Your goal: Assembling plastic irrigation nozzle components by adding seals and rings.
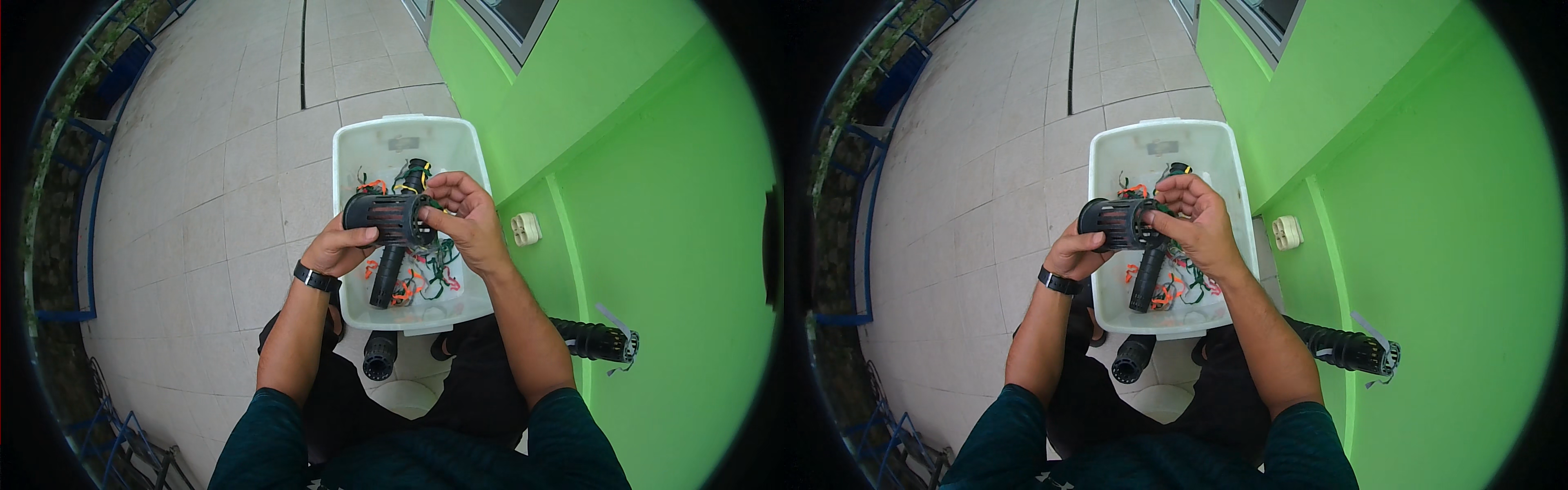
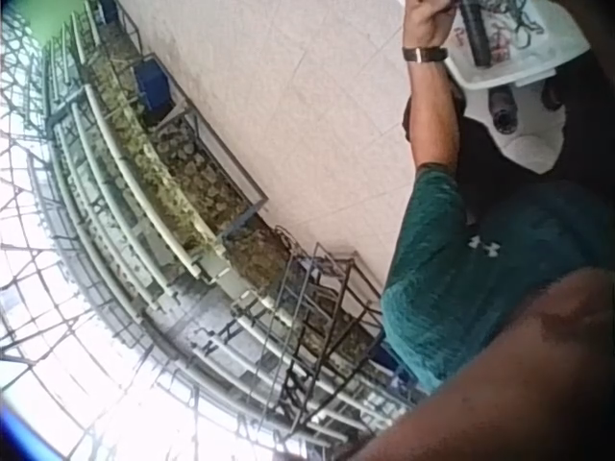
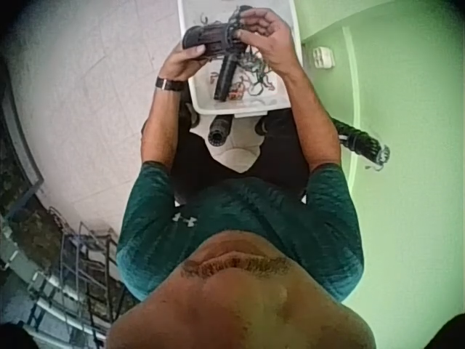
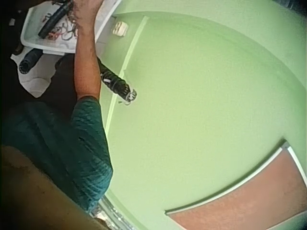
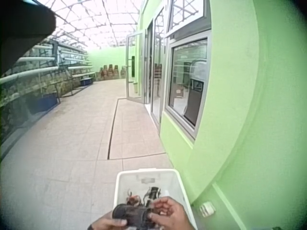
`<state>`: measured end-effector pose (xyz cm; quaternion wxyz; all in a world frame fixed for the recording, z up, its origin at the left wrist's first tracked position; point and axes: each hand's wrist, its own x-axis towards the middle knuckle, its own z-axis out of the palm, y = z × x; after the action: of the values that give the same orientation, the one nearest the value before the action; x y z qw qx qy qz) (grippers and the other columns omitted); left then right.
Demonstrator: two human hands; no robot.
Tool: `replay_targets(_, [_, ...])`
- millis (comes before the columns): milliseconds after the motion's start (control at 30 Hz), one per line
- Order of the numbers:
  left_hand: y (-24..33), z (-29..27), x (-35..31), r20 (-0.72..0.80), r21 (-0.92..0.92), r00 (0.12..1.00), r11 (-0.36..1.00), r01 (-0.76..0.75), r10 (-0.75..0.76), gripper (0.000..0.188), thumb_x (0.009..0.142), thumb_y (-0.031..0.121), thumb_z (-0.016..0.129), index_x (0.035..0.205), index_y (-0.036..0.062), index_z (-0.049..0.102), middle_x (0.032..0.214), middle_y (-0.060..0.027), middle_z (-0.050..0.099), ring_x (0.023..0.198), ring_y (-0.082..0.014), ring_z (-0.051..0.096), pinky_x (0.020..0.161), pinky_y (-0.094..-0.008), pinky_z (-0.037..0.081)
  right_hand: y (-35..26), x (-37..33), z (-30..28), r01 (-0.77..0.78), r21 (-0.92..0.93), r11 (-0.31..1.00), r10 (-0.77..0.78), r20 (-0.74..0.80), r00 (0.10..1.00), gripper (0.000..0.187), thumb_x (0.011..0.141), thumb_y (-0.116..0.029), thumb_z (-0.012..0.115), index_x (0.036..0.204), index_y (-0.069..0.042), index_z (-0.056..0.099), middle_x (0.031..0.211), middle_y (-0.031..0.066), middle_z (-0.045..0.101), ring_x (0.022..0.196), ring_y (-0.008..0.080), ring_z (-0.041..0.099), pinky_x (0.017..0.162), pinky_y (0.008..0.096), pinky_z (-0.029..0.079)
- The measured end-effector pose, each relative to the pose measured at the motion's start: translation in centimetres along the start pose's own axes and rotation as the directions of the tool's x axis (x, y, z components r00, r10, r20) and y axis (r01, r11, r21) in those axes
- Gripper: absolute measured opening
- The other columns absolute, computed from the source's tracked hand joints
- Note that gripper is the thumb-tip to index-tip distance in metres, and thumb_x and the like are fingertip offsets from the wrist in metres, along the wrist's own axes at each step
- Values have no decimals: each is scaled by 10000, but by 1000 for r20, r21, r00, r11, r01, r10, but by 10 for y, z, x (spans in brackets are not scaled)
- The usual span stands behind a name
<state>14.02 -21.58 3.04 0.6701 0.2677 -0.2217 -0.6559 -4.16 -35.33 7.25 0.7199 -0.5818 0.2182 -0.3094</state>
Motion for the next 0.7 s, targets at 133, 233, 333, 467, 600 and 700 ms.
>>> replay_targets(133, [-3,-5,-1,55,7,998,1000,30,-31,547,826,102,730,1318,-2,515,1228,-123,635,1157,-241,598,1032,-433,440,0,0,1,-145,152,978,120,161,980,440,784,-17,770,1162,-42,547,1072,41,607,986,102,580,873,257,477])
replay_targets(233, [-3,-2,1,27,-32,999,999,28,-27,539,831,98,726,1314,-9,512,1226,-127,635,1155,-241,603,1022,-435,450,1,-1,1,-42,58,997,36,103,994,402,767,-46,787,1111,-52,578,1046,46,602,1015,132,573,888,299,470])
replay_targets(333, [1,5,3,-4,-38,1000,999,30,-31,539,834,94,723,1315,-12,505,1223,-129,636,1156,-240,606,1028,-432,452,-5,-2,-6,314,-300,901,-316,43,948,289,746,-74,801,990,-63,645,1031,70,618,1045,198,572,905,358,459])
replay_targets(467, [6,0,1,-70,73,996,995,62,-57,569,838,121,716,1341,-5,482,1263,-144,615,1174,-256,599,1023,-452,466,-22,-10,-4,598,-684,418,-582,303,754,171,712,-108,810,856,-93,718,1181,94,624,1086,289,560,950,408,426])
replay_targets(600, [12,0,0,-74,116,992,987,112,-104,582,847,144,702,1359,4,464,1287,-156,603,1168,-267,607,1016,-473,475,-27,-12,0,561,-801,208,-495,409,767,162,753,-124,776,908,-103,732,1309,92,588,1188,311,512,1003,421,382])
replay_targets(700, [13,-4,-1,-93,191,988,972,138,-122,561,862,158,693,1351,2,466,1268,-155,612,1144,-260,620,991,-470,497,-21,-12,-4,545,-739,397,-391,401,828,130,765,-91,766,885,-76,719,1308,90,593,1232,316,487,1046,428,358])
